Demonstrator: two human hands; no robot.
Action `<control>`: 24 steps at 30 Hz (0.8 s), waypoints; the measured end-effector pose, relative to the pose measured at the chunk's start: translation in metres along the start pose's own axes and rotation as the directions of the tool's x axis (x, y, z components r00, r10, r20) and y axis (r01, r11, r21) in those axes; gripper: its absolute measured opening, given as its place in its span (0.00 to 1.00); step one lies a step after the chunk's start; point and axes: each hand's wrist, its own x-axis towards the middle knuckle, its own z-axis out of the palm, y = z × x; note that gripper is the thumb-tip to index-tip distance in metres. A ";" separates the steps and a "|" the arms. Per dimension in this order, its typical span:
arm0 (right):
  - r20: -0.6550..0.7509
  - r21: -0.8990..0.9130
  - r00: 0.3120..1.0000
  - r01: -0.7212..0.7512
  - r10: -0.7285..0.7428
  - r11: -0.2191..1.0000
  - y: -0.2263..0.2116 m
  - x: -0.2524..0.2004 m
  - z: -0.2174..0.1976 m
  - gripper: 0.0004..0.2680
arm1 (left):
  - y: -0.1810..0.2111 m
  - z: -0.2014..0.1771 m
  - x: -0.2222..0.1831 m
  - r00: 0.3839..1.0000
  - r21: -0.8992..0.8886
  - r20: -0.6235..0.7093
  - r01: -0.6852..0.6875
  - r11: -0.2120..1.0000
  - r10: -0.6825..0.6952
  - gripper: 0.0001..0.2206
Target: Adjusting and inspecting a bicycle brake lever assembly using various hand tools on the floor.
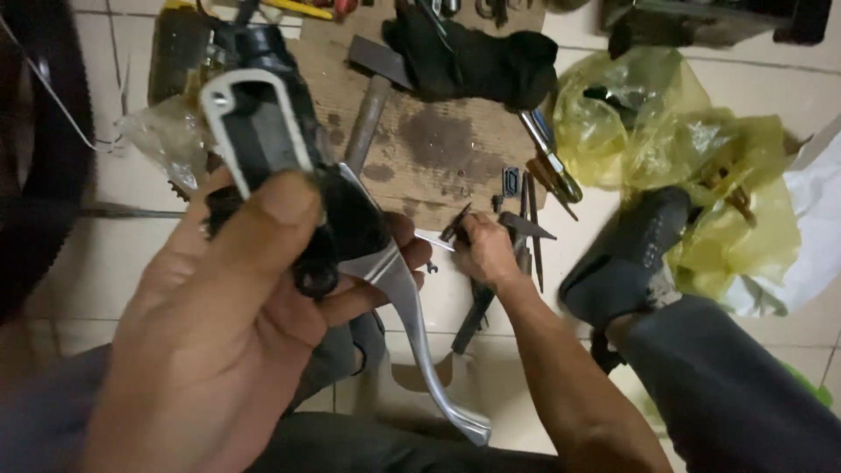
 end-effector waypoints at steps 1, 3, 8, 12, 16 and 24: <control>-0.001 -0.006 1.000 0.010 -0.010 1.000 -0.002 -0.003 -0.002 0.08 | 0.016 0.026 -0.002 1.000 -0.007 -0.001 -0.009 1.000 0.009 0.45; -0.002 0.125 0.990 -0.138 0.139 0.983 -0.009 -0.004 -0.006 0.09 | 0.052 0.078 -0.009 0.869 -0.109 -0.386 0.292 0.950 -0.311 0.18; 0.047 0.283 0.834 -0.539 0.550 0.793 -0.042 0.000 -0.048 0.13 | 0.020 0.035 0.001 0.998 -0.112 0.058 0.018 0.994 -0.011 0.29; -0.051 0.820 0.774 -0.328 0.632 0.469 -0.083 0.011 -0.114 0.12 | 0.045 0.057 -0.012 0.972 -0.153 -0.114 0.188 0.970 -0.206 0.22; -0.243 0.841 0.895 0.002 0.373 0.541 -0.152 0.001 -0.206 0.07 | 0.033 0.054 -0.012 0.985 -0.156 -0.082 0.139 0.978 -0.153 0.18; -0.552 0.713 0.822 0.380 0.138 0.589 -0.263 -0.055 -0.277 0.09 | 0.037 0.059 -0.026 0.986 -0.054 -0.094 0.136 0.989 -0.141 0.47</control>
